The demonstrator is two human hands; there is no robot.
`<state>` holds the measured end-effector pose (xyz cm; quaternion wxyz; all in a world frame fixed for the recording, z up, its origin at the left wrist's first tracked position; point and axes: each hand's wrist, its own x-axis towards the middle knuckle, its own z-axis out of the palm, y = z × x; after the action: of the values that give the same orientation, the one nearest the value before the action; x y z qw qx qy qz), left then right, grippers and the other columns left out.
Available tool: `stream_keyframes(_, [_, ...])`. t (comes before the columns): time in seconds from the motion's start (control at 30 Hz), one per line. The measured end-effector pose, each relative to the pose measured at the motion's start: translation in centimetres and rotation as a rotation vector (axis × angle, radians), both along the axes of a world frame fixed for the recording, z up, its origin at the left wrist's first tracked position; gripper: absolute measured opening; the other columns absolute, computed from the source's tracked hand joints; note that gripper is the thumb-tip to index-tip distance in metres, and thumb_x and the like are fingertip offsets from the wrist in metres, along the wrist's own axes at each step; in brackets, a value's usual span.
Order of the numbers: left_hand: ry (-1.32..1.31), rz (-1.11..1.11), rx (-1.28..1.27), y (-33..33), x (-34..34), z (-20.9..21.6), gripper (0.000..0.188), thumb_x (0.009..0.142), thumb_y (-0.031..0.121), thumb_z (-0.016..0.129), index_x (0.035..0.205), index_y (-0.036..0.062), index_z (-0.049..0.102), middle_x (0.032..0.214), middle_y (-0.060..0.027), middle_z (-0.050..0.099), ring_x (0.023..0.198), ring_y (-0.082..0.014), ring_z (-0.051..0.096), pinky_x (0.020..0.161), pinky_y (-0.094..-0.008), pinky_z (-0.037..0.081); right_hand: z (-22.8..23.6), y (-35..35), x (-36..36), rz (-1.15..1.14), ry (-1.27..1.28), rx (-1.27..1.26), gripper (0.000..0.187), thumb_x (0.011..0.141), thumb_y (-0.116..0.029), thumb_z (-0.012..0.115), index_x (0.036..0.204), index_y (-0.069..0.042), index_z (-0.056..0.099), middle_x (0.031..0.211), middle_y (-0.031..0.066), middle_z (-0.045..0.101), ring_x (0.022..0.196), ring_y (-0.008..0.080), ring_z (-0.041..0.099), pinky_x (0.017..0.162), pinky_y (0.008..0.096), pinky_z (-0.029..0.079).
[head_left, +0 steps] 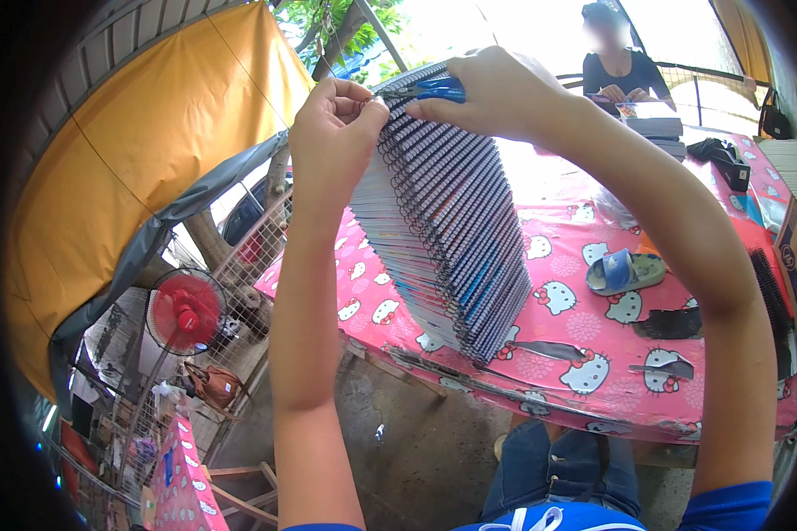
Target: The person uses a blue hand tool to crimp the wire ends of a stack of spiral-bound notebooks on a table.
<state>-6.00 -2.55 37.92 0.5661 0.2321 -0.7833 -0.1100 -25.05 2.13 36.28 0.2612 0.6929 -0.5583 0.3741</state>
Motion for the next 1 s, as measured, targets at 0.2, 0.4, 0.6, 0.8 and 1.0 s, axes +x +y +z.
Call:
stream_keyframes(0.2, [-0.148,0.079,0.052,0.5,0.3,1.5,0.018,0.077,0.014,0.066,0.087,0.0010,0.058,0.074,-0.0053,0.062,0.059,-0.0082,0.055,0.053,-0.0215,0.044,0.5,1.1,0.4,0.018,-0.050,0.028,0.077,0.077,-0.071,0.054,0.079,0.004,0.069,0.062,0.0176,0.063,0.058,0.0302,0.065,0.060,0.0380,0.053])
stream_keyframes(0.4, [0.002,-0.006,0.204,0.5,0.1,1.0,0.014,0.083,0.009,0.062,0.092,0.0021,0.053,0.072,-0.0050,0.058,0.058,-0.0088,0.054,0.048,-0.0208,0.041,-1.4,1.3,0.0,0.102,-0.159,0.011,0.080,0.078,-0.072,0.053,0.078,0.006,0.067,0.063,0.0200,0.062,0.059,0.0308,0.065,0.061,0.0409,0.052])
stream_keyframes(0.6, [0.049,-0.032,0.277,0.6,0.4,1.0,0.018,0.083,0.011,0.065,0.092,0.0018,0.052,0.071,-0.0045,0.057,0.056,-0.0078,0.051,0.047,-0.0206,0.041,-1.3,1.5,1.0,0.086,-0.173,0.100,0.080,0.077,-0.074,0.052,0.082,0.006,0.064,0.069,0.0222,0.064,0.067,0.0338,0.066,0.064,0.0415,0.052])
stream_keyframes(0.8, [-0.016,-0.055,0.218,0.9,0.5,0.8,0.024,0.079,0.011,0.071,0.091,0.0011,0.053,0.073,-0.0043,0.057,0.058,-0.0076,0.051,0.049,-0.0203,0.041,-0.9,2.4,1.7,-0.038,-0.115,0.084,0.066,0.079,-0.068,0.053,0.088,-0.005,0.072,0.078,0.0141,0.068,0.073,0.0272,0.068,0.068,0.0381,0.054])
stream_keyframes(1.0, [0.001,-0.061,0.307,0.9,0.9,0.8,0.028,0.079,0.012,0.072,0.095,0.0007,0.052,0.077,-0.0051,0.058,0.060,-0.0085,0.053,0.050,-0.0207,0.043,-1.3,2.2,1.0,-0.032,-0.157,0.118,0.068,0.077,-0.069,0.054,0.089,-0.004,0.071,0.080,0.0139,0.069,0.075,0.0273,0.068,0.070,0.0383,0.053])
